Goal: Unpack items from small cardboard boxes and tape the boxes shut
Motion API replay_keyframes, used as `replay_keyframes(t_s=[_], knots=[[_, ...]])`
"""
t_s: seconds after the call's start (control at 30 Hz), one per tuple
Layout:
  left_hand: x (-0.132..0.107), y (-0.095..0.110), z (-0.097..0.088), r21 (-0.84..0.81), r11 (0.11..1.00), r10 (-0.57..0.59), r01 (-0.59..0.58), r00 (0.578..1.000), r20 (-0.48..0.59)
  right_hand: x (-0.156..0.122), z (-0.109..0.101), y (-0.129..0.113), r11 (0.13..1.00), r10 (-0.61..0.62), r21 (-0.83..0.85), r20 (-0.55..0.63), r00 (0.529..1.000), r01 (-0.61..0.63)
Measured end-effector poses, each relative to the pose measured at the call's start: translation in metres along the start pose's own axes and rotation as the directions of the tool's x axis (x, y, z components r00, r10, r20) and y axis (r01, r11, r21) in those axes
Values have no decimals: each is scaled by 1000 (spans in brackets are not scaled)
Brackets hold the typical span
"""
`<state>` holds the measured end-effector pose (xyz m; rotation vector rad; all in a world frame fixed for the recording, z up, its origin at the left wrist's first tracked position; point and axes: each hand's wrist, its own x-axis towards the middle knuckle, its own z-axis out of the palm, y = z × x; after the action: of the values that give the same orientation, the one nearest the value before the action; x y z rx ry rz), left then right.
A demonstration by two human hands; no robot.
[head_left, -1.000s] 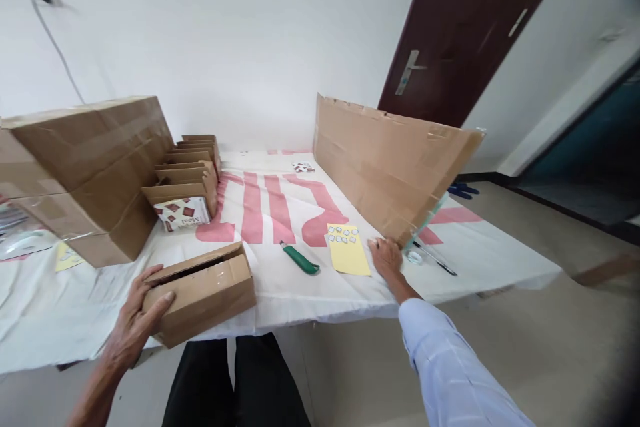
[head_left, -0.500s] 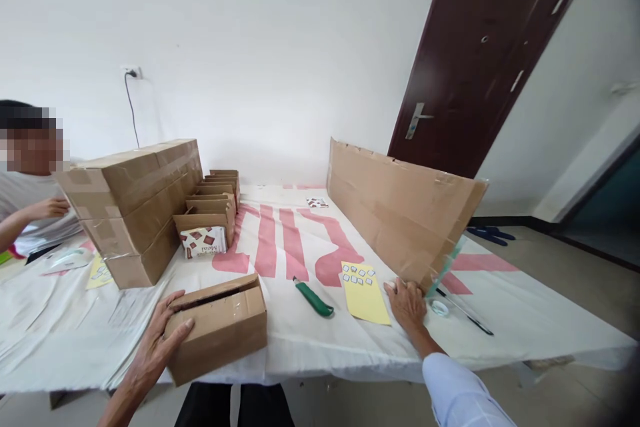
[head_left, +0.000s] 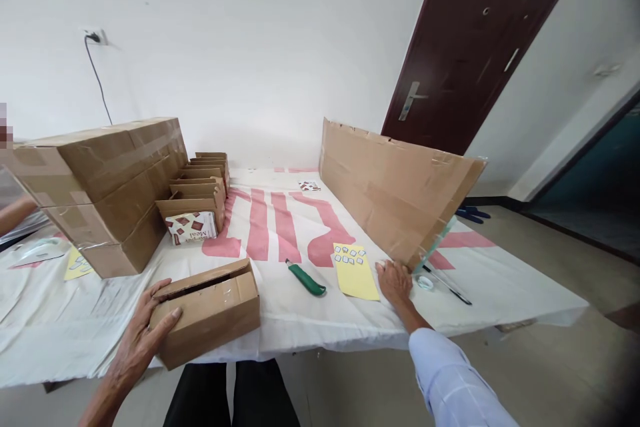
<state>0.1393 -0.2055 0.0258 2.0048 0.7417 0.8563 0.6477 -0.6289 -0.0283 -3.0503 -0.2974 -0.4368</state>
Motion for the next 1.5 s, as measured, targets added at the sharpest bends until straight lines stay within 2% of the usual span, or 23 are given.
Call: replay_keyframes(t_s=[0.33, 0.47, 0.67, 0.9, 1.2, 1.5], knots=[[-2, 15, 5, -5, 1000, -7, 7, 999, -42, 1, 2, 2, 1000, 20, -22, 8, 1000, -20], [-2, 10, 4, -9, 1000, -11, 11, 999, -52, 0, 1, 2, 999, 9, -36, 15, 1000, -9], [4, -3, -3, 15, 1000, 0, -1, 1000, 17, 0, -4, 0, 999, 5, -42, 22, 1000, -4], [5, 4, 1, -10, 1000, 6, -6, 1000, -4, 1, -7, -3, 1000, -3, -23, 17, 1000, 4], [4, 6, -3, 15, 1000, 3, -3, 1000, -3, 2, 2, 1, 1000, -6, -1, -5, 1000, 6], [2, 7, -2, 39, 999, -6, 7, 1000, -28, 3, 4, 1, 993, 84, 83, -17, 996, -83]])
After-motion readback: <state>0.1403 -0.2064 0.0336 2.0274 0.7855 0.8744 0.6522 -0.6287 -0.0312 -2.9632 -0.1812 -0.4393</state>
